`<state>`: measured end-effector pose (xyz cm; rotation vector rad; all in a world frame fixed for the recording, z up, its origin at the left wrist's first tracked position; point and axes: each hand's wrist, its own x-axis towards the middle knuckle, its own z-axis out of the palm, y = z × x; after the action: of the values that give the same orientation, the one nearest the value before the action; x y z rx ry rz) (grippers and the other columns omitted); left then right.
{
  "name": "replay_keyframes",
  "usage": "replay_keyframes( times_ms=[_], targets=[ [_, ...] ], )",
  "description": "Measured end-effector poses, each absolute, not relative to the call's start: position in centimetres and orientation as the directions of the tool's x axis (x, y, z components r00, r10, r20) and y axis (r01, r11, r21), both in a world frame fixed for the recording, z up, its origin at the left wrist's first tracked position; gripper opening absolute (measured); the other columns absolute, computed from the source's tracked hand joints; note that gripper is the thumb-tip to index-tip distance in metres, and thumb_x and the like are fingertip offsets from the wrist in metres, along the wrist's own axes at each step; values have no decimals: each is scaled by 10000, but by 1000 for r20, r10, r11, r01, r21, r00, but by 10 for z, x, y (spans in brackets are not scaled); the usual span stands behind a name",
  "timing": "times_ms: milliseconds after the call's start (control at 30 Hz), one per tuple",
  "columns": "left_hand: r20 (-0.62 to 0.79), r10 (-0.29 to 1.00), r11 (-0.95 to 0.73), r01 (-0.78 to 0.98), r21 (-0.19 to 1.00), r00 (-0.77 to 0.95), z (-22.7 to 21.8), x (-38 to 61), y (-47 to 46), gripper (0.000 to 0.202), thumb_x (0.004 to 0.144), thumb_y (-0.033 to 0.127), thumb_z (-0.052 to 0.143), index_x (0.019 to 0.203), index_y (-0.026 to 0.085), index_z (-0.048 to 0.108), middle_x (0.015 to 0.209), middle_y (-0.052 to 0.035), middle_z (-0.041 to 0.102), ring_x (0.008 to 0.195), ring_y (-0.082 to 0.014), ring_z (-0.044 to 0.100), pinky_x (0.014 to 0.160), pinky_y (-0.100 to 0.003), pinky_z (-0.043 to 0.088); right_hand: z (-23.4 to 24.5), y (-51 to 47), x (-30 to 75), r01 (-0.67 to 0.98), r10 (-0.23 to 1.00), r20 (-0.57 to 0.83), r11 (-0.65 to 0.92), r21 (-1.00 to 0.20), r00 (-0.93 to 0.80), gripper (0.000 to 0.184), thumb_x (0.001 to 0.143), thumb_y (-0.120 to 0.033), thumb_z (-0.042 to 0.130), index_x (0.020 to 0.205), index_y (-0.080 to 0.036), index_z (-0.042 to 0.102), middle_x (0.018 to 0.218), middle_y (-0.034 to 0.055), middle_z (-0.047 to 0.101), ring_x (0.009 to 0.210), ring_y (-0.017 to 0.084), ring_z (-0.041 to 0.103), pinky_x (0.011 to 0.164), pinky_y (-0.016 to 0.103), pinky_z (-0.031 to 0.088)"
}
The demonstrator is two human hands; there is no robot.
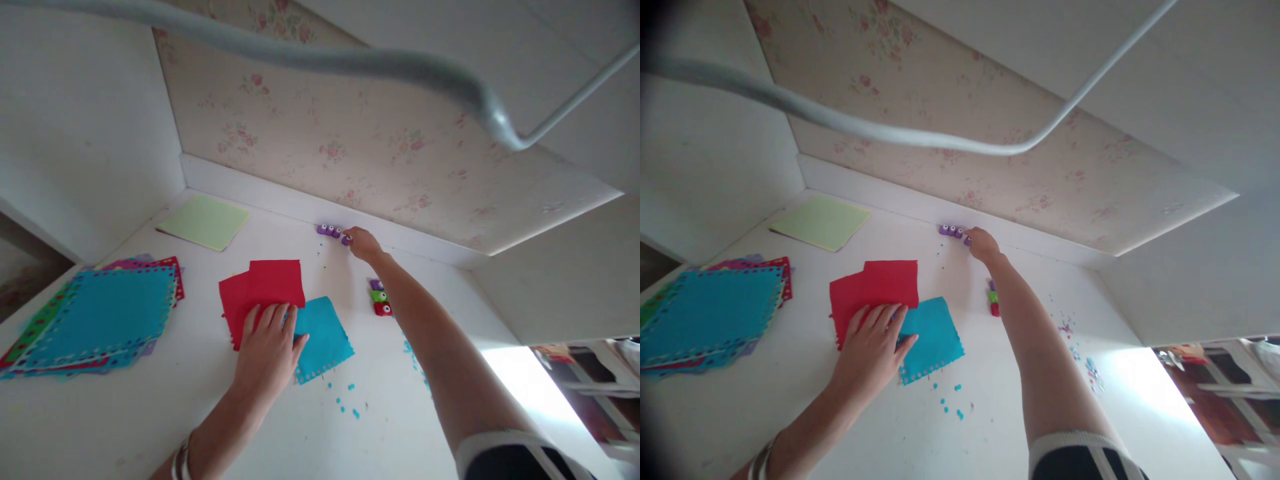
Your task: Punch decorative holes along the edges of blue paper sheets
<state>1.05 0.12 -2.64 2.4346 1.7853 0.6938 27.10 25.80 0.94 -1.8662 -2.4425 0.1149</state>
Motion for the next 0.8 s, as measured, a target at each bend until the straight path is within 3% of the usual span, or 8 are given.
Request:
replay_keyframes(
  times_ms=[133,267,367,400,433,500,633,800],
  targets=[
    [304,920,-339,893,295,249,-21,11,1,358,937,344,549,1251,174,576,1159,-128,665,1070,-321,586,970,-563,387,15,246,270,958,978,59,208,-198,-201,258,898,-135,531,1088,-144,705,1173,138,644,1127,258,581,1026,362,407],
    [301,923,-324,905,275,238,-22,11,0,336,935,323,545,1229,170,597,1191,-138,652,1079,-335,574,926,-557,413,24,211,265,922,982,161,154,-356,-102,293,951,-247,473,1165,-120,628,1264,180,569,1076,240,615,992,380,449],
    [321,917,-327,907,267,236,-23,12,-2,314,942,293,521,1216,169,611,1237,-148,632,1120,-342,557,944,-567,410,26,154,260,851,983,171,147,-504,-69,343,987,-358,429,1245,-163,544,1206,132,623,991,190,662,912,343,514],
    [333,913,-332,904,270,236,-23,13,-2,305,943,272,512,1213,172,613,1250,-147,626,1141,-341,549,962,-571,402,25,130,258,799,986,157,143,-584,-62,360,997,-405,403,1252,-183,527,1138,101,661,978,177,670,887,330,533],
    [350,905,-345,897,276,240,-23,13,-3,298,943,244,502,1211,178,613,1262,-141,620,1162,-335,541,988,-574,390,23,104,257,606,993,112,109,-788,-33,356,974,-444,462,1218,-198,544,1113,87,676,1000,187,667,903,349,533],
    [388,877,-411,861,298,284,-22,15,-4,296,937,180,485,1201,186,618,1271,-124,614,1178,-305,541,1040,-556,371,19,53,255,211,1000,19,16,-977,15,327,895,-482,606,1101,-228,604,1091,58,684,1011,199,661,934,381,530],
    [421,820,-541,763,353,387,-22,21,-8,289,928,154,482,1171,182,635,1248,-113,613,1142,-265,564,1015,-465,446,9,-19,258,-166,970,-235,-221,-961,69,337,820,-501,705,1023,-235,659,998,63,704,866,207,701,822,386,583],
    [364,813,-573,736,360,454,-27,30,-15,274,914,280,555,1149,177,653,1231,-112,619,1135,-288,558,952,-456,492,-5,-40,268,-284,946,-306,-266,-921,105,362,815,-496,721,1084,-263,654,952,27,702,779,181,729,729,320,608]
  ],
)
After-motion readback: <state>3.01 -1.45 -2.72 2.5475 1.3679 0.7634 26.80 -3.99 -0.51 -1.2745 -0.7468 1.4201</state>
